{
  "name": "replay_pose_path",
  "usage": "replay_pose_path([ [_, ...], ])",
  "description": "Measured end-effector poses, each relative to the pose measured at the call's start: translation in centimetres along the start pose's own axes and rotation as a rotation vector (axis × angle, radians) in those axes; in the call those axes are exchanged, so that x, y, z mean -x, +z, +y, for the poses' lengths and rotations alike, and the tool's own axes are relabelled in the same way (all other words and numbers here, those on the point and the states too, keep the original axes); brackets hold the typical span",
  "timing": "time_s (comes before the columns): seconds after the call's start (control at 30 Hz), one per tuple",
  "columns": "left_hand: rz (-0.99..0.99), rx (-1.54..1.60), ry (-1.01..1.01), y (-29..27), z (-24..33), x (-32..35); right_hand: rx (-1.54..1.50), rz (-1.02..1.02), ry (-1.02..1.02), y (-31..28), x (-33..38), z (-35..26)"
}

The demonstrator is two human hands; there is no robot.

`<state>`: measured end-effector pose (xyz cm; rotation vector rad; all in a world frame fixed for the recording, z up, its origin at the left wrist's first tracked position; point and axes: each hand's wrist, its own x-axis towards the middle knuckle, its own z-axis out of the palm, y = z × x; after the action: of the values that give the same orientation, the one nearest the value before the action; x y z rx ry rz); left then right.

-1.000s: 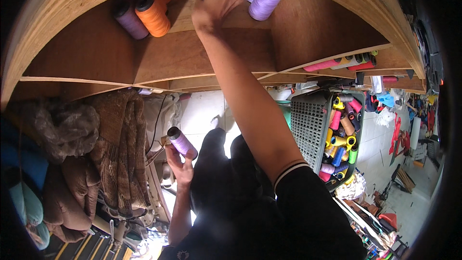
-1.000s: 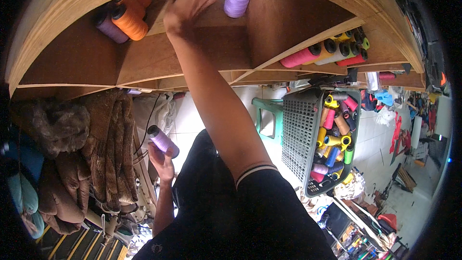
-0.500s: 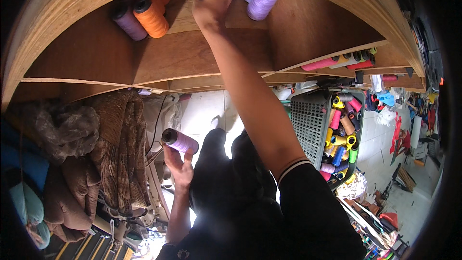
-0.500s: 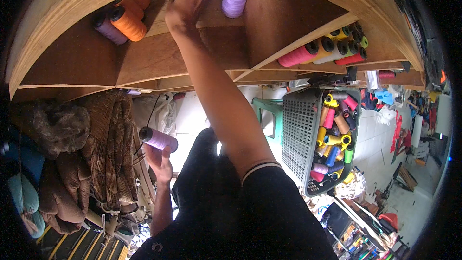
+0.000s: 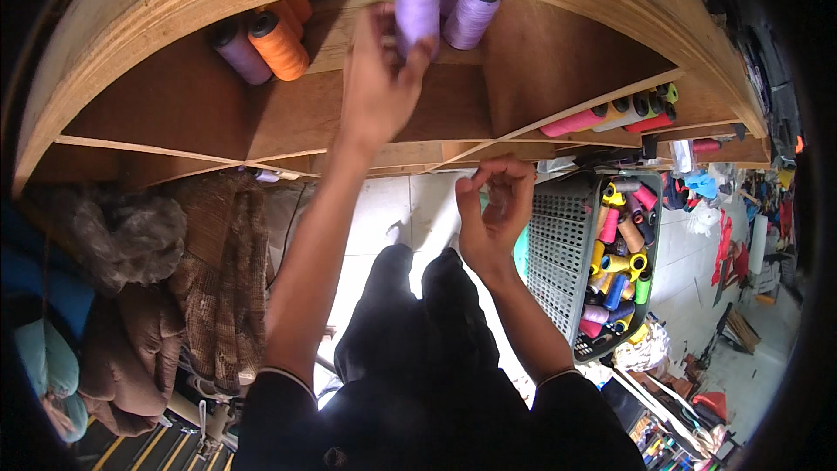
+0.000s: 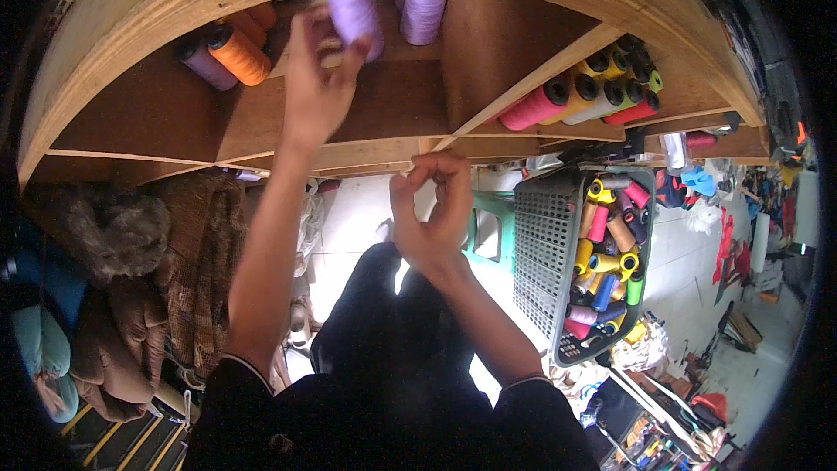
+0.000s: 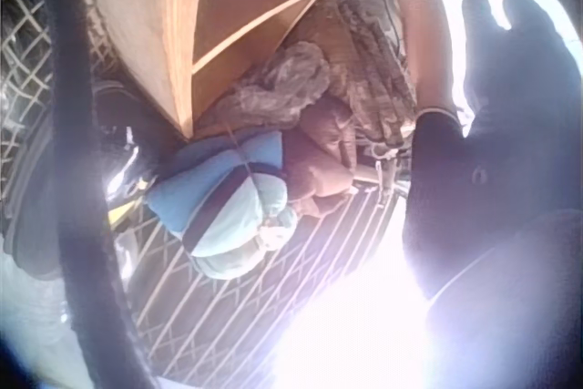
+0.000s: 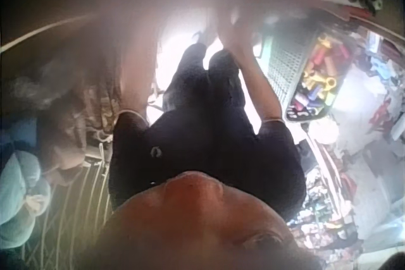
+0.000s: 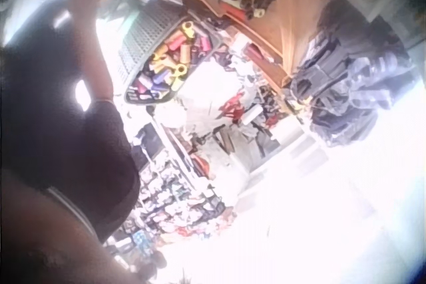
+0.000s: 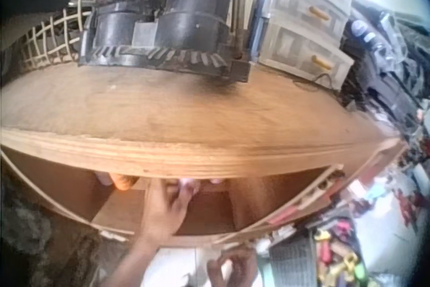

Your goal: The person picks up thread spools from a basket and places them onto a wooden shelf. They handle spools of various colors, including green, yellow, pink, orange, purple, and white, arranging them in rows on the shelf.

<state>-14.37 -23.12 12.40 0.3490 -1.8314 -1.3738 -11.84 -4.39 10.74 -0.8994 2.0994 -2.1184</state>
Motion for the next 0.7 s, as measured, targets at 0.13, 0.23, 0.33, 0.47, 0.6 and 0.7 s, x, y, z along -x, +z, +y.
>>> replay_pose_path([
  [0.13, -0.006, -0.286, 0.048, 1.6, -3.7, -4.3, 0.130, -0.057, -0.002, -1.8, 2.2, 1.1],
  [0.23, -0.002, -0.284, -0.012, 2.5, -4.7, -5.2, 0.177, -0.079, 0.050, -2.6, 3.9, 1.4],
  [0.33, 0.041, -0.344, -0.085, 3.2, -5.4, -5.6, 0.206, -0.100, 0.116, -3.1, 5.3, 1.8],
  [0.47, 0.083, -0.326, 0.081, 3.6, -6.5, -5.7, 0.163, -0.116, 0.209, -3.1, 6.0, 1.7],
  [0.6, 0.090, -0.384, 0.117, 3.6, -6.5, -5.7, 0.167, -0.142, 0.231, -3.2, 6.4, 1.9],
  [0.7, 0.070, -0.441, 0.160, 3.5, -7.4, -6.1, 0.184, -0.183, 0.205, -3.0, 6.4, 1.9],
])
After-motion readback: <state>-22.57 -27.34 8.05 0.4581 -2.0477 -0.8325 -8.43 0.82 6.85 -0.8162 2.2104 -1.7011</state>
